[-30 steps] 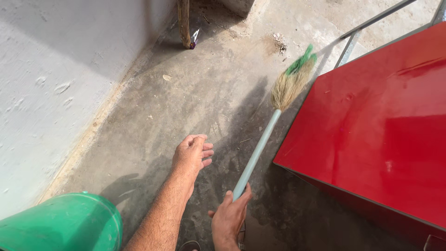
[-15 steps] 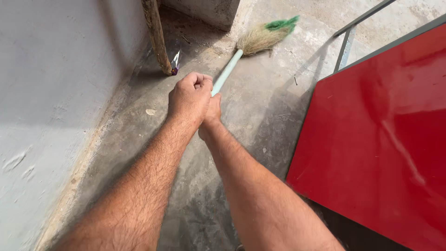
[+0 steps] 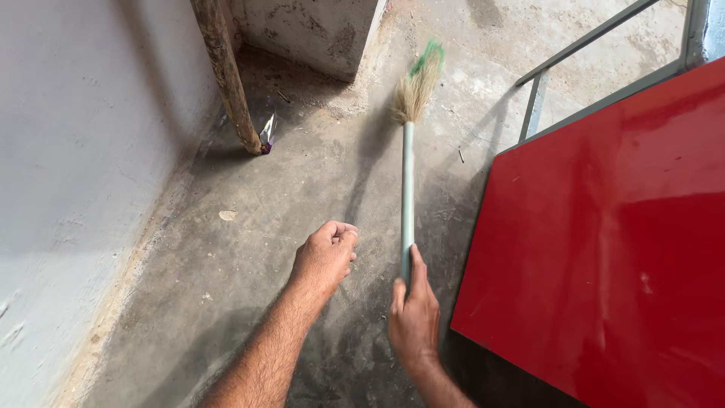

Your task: The person sweeps a concrete floor using a traditional straw broom. They move around various items, including a large water dispenser and a plastic chair, to clean different sections of the room. The person also sweeps debris out of a doorway onto an outdoor area.

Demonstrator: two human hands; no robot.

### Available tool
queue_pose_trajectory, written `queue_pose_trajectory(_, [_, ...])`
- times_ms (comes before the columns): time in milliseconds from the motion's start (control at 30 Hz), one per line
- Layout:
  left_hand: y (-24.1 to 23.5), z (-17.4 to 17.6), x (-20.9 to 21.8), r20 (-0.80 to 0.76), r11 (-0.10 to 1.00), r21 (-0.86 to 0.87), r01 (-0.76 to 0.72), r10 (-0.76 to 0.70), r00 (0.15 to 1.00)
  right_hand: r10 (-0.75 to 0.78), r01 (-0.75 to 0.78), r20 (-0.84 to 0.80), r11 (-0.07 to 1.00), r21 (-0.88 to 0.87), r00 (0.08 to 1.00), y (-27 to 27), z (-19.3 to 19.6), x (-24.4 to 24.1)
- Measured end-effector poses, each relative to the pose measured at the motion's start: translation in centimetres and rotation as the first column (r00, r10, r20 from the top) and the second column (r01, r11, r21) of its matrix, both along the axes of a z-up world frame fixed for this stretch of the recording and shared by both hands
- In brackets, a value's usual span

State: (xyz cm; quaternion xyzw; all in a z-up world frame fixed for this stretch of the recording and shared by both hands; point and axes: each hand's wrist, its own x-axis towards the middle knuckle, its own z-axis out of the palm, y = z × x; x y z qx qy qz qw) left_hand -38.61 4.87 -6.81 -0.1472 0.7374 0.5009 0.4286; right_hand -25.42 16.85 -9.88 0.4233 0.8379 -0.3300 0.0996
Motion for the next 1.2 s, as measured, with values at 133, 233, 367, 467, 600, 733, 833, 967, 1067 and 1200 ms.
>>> queue_pose_trajectory(133, [-0.6,0.5,1.5,-0.022,0.993,-0.062,0.097,-0.098,0.995,0.194,-0.234,0.317,0.968,0.093,0.928,-1.1,1.5,8.0])
queue_pose_trajectory(233, [-0.2,0.9,1.3,0.035,0.991,-0.048,0.127,-0.125,0.991,0.275,-0.379,0.46,0.913,0.15,0.844,2.6,0.1,4.2])
queue_pose_trajectory(367, [0.9,-0.7,-0.9,-0.062,0.982,-0.076,0.174,-0.179,0.982,0.311,-0.491,0.428,0.762,0.421,0.849,14.7,-2.4,-9.7])
queue_pose_trajectory(467, [3.4,-2.3,-3.5,-0.108,0.975,-0.118,0.187,-0.199,0.974,0.275,-0.421,0.351,0.782,0.46,0.895,22.1,-0.6,-22.4])
queue_pose_trajectory(600, [6.3,-2.5,-5.8,-0.184,0.99,-0.067,0.12,-0.131,0.974,0.108,-0.102,0.007,0.908,0.406,0.994,22.8,1.2,-26.5])
queue_pose_trajectory(733, [7.9,-0.6,-5.4,-0.228,0.988,-0.092,0.121,-0.139,0.964,0.039,-0.012,-0.079,0.95,0.314,0.996,15.5,-2.3,-17.0])
queue_pose_trajectory(833, [8.2,0.2,-5.0,-0.269,0.981,-0.125,0.147,-0.176,0.947,0.035,-0.056,0.179,0.992,0.115,0.983,12.6,-2.4,-12.2])
queue_pose_trajectory(967, [7.5,1.0,-4.7,-0.282,0.981,-0.115,0.159,-0.186,0.941,-0.136,0.135,0.015,0.989,0.06,0.991,9.7,0.9,-10.3])
queue_pose_trajectory(1067, [6.8,2.5,-3.7,-0.253,0.962,-0.145,0.23,-0.261,0.932,-0.35,0.346,-0.033,0.934,-0.086,0.936,5.0,3.2,-7.2])
queue_pose_trajectory(1200, [4.8,4.2,-1.8,-0.23,0.9,-0.218,0.376,-0.422,0.877,-0.681,0.609,-0.067,0.691,-0.389,0.73,-6.3,4.6,-0.2])
